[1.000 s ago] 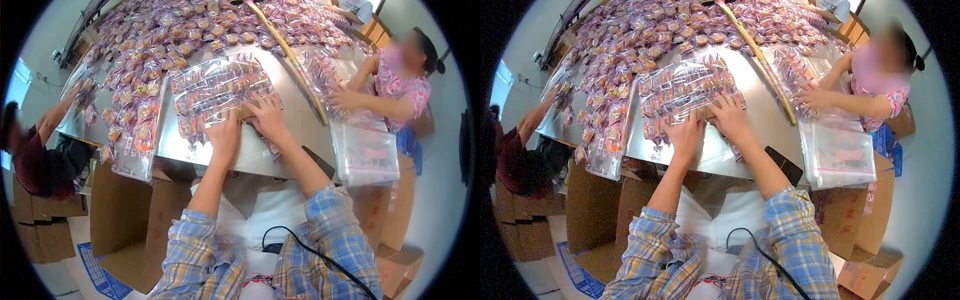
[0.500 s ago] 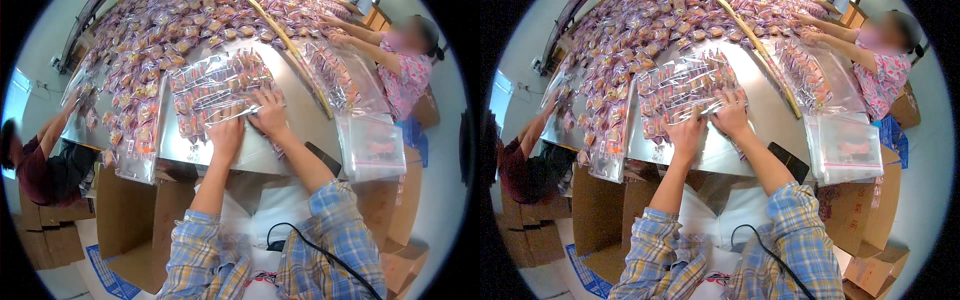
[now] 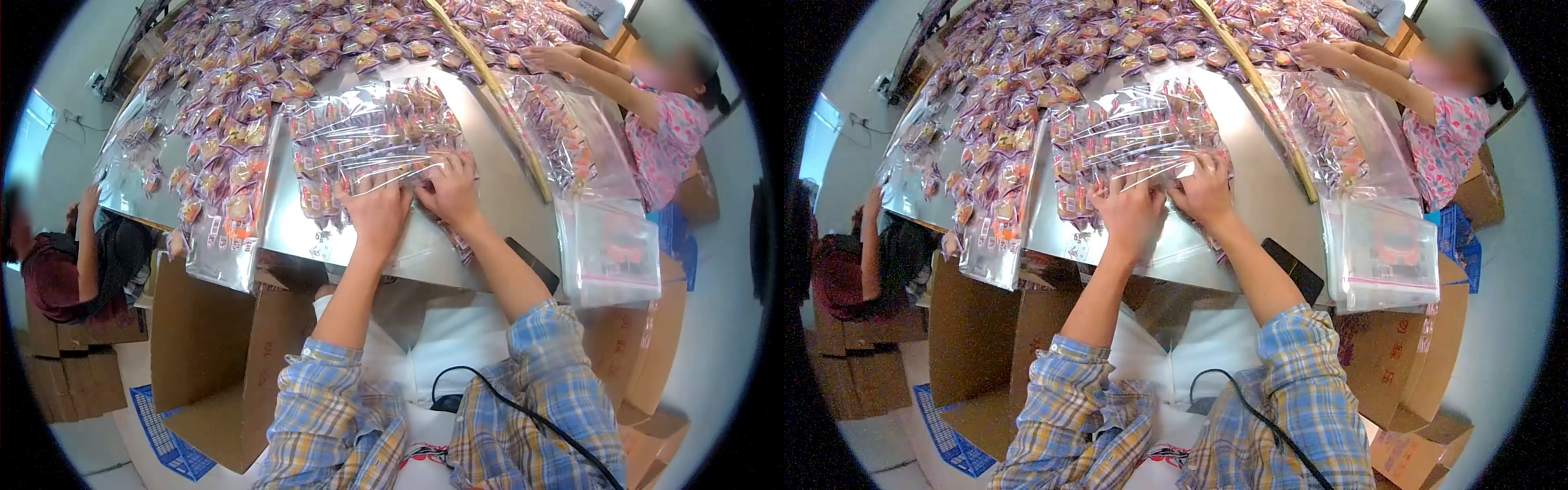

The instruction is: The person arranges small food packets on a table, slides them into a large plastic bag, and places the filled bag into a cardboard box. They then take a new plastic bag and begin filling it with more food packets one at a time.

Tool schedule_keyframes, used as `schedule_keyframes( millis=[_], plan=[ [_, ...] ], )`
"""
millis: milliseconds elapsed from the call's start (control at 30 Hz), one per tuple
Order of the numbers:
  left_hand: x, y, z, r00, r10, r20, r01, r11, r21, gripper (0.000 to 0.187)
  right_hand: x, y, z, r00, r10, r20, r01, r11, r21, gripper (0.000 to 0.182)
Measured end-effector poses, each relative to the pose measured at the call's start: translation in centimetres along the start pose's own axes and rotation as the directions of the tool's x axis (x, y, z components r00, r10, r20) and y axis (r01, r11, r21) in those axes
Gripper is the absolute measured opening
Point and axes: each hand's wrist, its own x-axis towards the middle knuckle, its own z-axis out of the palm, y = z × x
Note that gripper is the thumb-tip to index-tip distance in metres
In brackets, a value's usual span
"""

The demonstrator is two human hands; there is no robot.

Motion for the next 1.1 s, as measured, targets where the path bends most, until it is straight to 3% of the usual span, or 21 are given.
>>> schedule_keyframes(
  millis=[200, 300, 400, 533, 633, 667, 767, 833, 1033, 1100],
  plan=[
    [-0.1, -0.5, 1.1, 0.998, -0.003, -0.064, 0.003, 1.0, 0.003, 0.046, -0.2, 0.5, 0.1, 0.997, -0.038, -0.06, 0.043, 0.996, 0.083, 0.026],
    [0.0, 0.0, 1.3, 0.998, -0.033, 0.048, 0.029, 0.997, 0.067, 0.047, 0.1, 0.2, -0.6, 1.0, -0.026, 0.015, 0.026, 0.999, 0.03, 0.027],
    [0.1, 0.4, 1.3, 1.0, -0.001, -0.025, 0.002, 0.998, 0.068, 0.046, 0.7, -0.1, -2.0, 0.975, -0.003, 0.22, -0.006, 0.999, 0.043, 0.04],
    [0.4, 1.2, 0.9, 0.987, -0.051, 0.15, 0.035, 0.993, 0.11, 0.065, 0.4, -0.4, -3.9, 0.961, -0.046, 0.274, 0.029, 0.997, 0.066, 0.068],
    [0.4, 1.8, -0.6, 0.991, -0.019, 0.133, 0.013, 0.999, 0.051, 0.071, 0.5, -0.2, -3.2, 0.97, -0.076, 0.23, 0.063, 0.996, 0.062, 0.069],
    [0.5, 1.9, -1.2, 0.972, -0.022, 0.235, 0.015, 0.999, 0.029, 0.067, 0.3, 0.0, -3.2, 0.966, -0.068, 0.251, 0.051, 0.996, 0.076, 0.069],
    [1.0, 2.4, -1.8, 0.938, -0.035, 0.345, -0.006, 0.993, 0.117, 0.066, 1.2, 0.1, -4.5, 0.942, -0.038, 0.334, -0.003, 0.992, 0.122, 0.07],
    [1.7, 2.5, -1.4, 0.948, -0.053, 0.314, 0.016, 0.993, 0.12, 0.063, 1.9, 0.5, -4.4, 0.91, -0.014, 0.414, -0.064, 0.983, 0.173, 0.07],
    [1.4, 2.5, 1.0, 0.979, -0.056, 0.196, 0.016, 0.979, 0.201, 0.058, 1.0, 0.9, -1.9, 0.97, -0.125, 0.209, 0.135, 0.99, -0.031, 0.048],
    [1.0, 2.0, 1.3, 0.985, -0.04, 0.165, 0.009, 0.983, 0.181, 0.059, 0.9, 0.8, -1.2, 0.969, -0.075, 0.237, 0.098, 0.991, -0.088, 0.043]
  ],
)
